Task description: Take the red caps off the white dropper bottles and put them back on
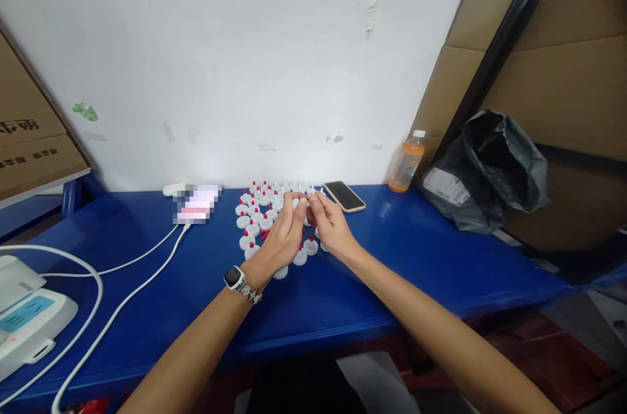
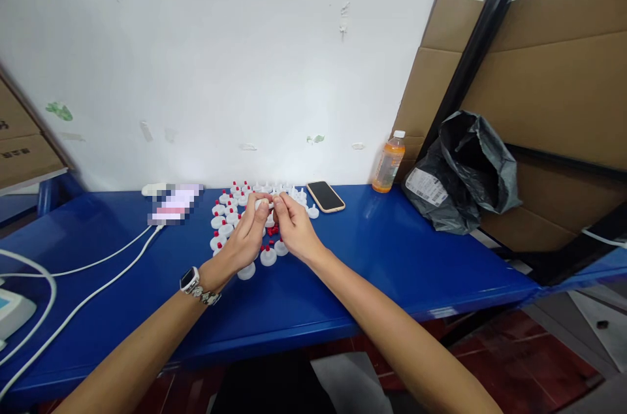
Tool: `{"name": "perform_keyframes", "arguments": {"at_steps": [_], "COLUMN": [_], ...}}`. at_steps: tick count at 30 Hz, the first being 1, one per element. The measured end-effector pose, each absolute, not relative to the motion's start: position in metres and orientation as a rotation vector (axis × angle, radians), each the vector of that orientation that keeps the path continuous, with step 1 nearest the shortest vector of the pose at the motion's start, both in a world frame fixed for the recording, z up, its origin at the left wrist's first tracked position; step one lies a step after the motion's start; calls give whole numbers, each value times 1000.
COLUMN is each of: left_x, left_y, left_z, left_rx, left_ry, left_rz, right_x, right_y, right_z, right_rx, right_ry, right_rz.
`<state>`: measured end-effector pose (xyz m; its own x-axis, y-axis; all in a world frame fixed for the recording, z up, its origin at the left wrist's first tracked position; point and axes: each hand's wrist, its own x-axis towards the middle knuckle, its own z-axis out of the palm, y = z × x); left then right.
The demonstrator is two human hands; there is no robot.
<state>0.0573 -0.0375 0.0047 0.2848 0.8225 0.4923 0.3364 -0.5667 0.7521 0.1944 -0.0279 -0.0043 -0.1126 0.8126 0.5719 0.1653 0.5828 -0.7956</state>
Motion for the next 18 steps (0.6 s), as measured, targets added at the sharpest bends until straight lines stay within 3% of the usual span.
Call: {"name": "perform_keyframes", "arguments": {"at_steps": [8, 12, 18], "left_x": [51, 42, 39], "left_y": [-28, -15, -14], "left_z": [3, 5, 7], "left_rx": [2093, 2202, 2370], "left_ry": [1010, 1098, 1078], "left_rz": [1157, 1213, 1187], "right_x": [212, 241, 258], "right_y": [-24, -9, 9], "right_z": [8, 10, -4], "right_rx": [-925, -1107, -1344], "right_ry": [-1769, -1720, -1812], "right_rz": [553, 313, 211]}}
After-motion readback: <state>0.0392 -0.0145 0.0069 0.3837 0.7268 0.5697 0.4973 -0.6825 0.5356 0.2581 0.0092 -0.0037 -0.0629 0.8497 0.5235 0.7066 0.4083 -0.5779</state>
